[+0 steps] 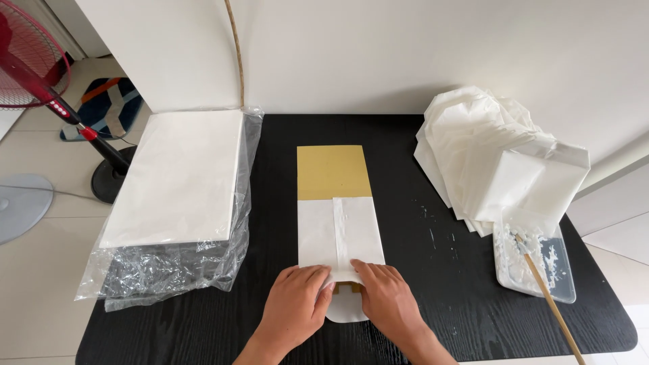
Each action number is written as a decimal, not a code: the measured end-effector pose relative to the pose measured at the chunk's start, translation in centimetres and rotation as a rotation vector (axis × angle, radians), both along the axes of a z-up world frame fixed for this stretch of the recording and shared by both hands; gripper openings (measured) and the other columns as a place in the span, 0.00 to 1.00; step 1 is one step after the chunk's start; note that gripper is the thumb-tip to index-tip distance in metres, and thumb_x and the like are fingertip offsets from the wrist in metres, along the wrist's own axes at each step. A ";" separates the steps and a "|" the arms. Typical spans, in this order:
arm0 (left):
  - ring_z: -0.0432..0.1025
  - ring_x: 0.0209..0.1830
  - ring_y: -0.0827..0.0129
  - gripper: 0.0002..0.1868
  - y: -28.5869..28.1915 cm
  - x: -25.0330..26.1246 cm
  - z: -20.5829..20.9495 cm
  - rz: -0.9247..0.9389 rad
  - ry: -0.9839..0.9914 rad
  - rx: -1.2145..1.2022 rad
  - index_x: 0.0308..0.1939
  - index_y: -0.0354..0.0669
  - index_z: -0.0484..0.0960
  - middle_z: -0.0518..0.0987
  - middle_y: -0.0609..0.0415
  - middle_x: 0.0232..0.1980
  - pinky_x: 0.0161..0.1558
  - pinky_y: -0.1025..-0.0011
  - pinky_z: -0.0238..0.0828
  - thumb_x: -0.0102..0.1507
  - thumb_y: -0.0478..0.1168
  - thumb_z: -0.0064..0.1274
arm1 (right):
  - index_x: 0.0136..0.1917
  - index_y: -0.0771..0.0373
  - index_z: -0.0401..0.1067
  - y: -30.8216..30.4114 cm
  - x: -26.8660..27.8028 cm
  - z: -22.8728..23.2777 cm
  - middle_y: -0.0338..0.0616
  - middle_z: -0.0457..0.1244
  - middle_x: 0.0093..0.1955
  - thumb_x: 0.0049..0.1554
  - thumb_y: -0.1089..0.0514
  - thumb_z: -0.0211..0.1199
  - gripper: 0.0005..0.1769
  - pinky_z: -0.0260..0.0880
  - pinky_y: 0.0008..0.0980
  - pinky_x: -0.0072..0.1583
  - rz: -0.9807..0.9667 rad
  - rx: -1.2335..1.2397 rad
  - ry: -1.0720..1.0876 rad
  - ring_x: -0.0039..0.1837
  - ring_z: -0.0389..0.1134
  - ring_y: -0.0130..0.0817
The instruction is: Assembling a paper bag by folding a paper sheet around a cardboard template and applying glue with a brush.
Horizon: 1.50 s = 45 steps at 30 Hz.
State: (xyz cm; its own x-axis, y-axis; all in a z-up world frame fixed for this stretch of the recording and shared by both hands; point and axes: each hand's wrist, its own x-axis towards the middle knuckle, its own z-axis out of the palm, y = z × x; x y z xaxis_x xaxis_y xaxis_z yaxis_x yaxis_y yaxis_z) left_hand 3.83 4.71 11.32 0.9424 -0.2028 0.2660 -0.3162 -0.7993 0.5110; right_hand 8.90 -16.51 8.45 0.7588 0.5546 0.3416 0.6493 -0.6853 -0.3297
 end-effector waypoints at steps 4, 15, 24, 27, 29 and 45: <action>0.78 0.53 0.63 0.12 0.2 0.0 -0.3 -0.057 -0.150 0.105 0.50 0.40 0.83 0.86 0.54 0.50 0.56 0.62 0.68 0.69 0.39 0.47 | 0.53 0.56 0.72 0.3 0.7 1.7 0.39 0.70 0.43 0.58 0.67 0.55 0.12 0.71 0.43 0.46 -0.091 -0.097 0.311 0.43 0.71 0.42; 0.78 0.56 0.60 0.18 -0.6 -1.1 -3.7 -0.028 -0.222 0.332 0.53 0.40 0.82 0.84 0.47 0.54 0.53 0.62 0.73 0.58 0.33 0.58 | 0.64 0.62 0.72 -1.1 -1.2 -0.4 0.51 0.68 0.66 0.50 0.77 0.53 0.29 0.68 0.49 0.69 -0.021 -0.059 0.206 0.69 0.67 0.50; 0.80 0.52 0.63 0.23 -1.7 0.2 -3.8 0.081 -0.232 0.373 0.60 0.37 0.79 0.85 0.47 0.54 0.54 0.64 0.75 0.59 0.31 0.56 | 0.69 0.63 0.66 -0.3 -0.4 1.0 0.51 0.68 0.61 0.48 0.80 0.49 0.36 0.73 0.49 0.58 -0.059 -0.028 0.197 0.61 0.70 0.52; 0.82 0.40 0.64 0.27 -1.6 0.9 -4.2 0.100 -0.147 0.469 0.63 0.37 0.75 0.85 0.50 0.48 0.48 0.67 0.77 0.58 0.32 0.60 | 0.69 0.62 0.65 0.2 0.3 1.6 0.47 0.69 0.60 0.51 0.78 0.48 0.34 0.73 0.48 0.54 -0.055 -0.131 0.326 0.58 0.70 0.49; 0.82 0.44 0.65 0.33 -1.6 1.5 -5.2 0.170 -0.061 0.479 0.67 0.35 0.73 0.85 0.49 0.53 0.55 0.67 0.76 0.57 0.33 0.61 | 0.66 0.60 0.66 0.4 0.3 1.9 0.46 0.70 0.49 0.53 0.75 0.46 0.29 0.71 0.48 0.44 -0.114 -0.179 0.413 0.46 0.71 0.50; 0.65 0.75 0.69 0.33 1.7 4.1 3.8 -0.121 0.740 -0.342 0.74 0.50 0.66 0.70 0.57 0.76 0.72 0.70 0.58 0.63 0.37 0.37 | 0.70 0.61 0.64 1.1 1.8 3.0 0.50 0.67 0.59 0.54 0.74 0.46 0.31 0.68 0.46 0.57 -0.172 -0.039 0.491 0.61 0.65 0.51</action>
